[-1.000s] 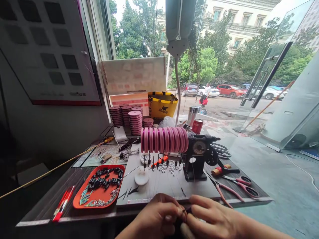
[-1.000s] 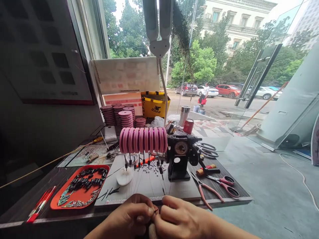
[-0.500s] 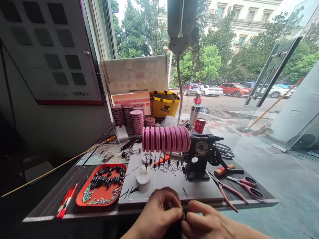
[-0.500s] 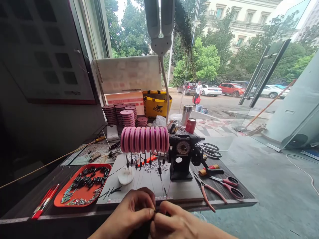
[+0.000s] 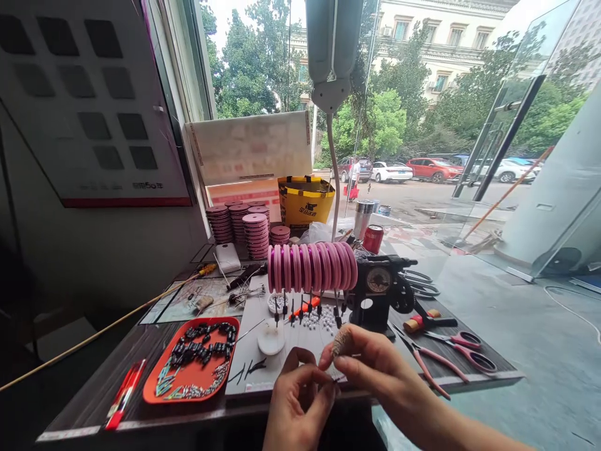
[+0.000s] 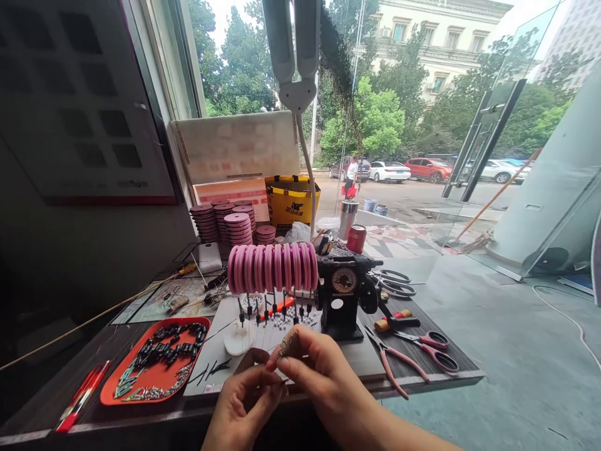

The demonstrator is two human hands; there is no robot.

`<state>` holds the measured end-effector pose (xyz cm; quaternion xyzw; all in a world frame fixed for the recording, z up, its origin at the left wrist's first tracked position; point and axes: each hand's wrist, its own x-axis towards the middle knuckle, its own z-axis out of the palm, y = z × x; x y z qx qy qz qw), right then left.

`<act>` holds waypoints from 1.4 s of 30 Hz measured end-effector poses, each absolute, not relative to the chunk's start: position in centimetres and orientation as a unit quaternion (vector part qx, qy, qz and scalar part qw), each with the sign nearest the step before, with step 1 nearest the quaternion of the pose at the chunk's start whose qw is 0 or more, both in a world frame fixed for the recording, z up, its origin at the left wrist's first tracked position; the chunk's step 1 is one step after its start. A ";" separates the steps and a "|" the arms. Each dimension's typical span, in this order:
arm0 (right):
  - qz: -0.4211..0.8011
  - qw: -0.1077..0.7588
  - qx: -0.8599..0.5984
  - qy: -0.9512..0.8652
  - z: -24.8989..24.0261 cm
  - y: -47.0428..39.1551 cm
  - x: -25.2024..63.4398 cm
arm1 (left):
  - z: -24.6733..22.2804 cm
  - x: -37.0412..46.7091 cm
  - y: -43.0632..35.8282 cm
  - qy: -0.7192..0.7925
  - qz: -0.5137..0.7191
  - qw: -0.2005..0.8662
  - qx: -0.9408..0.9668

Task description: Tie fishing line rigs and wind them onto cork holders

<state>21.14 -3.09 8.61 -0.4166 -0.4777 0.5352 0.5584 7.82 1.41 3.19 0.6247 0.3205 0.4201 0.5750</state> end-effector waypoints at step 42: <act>-0.211 0.292 -0.316 -0.877 5.6 -3.9 23.1 | 4.1 7.8 2.9 0.325 0.201 0.837 0.391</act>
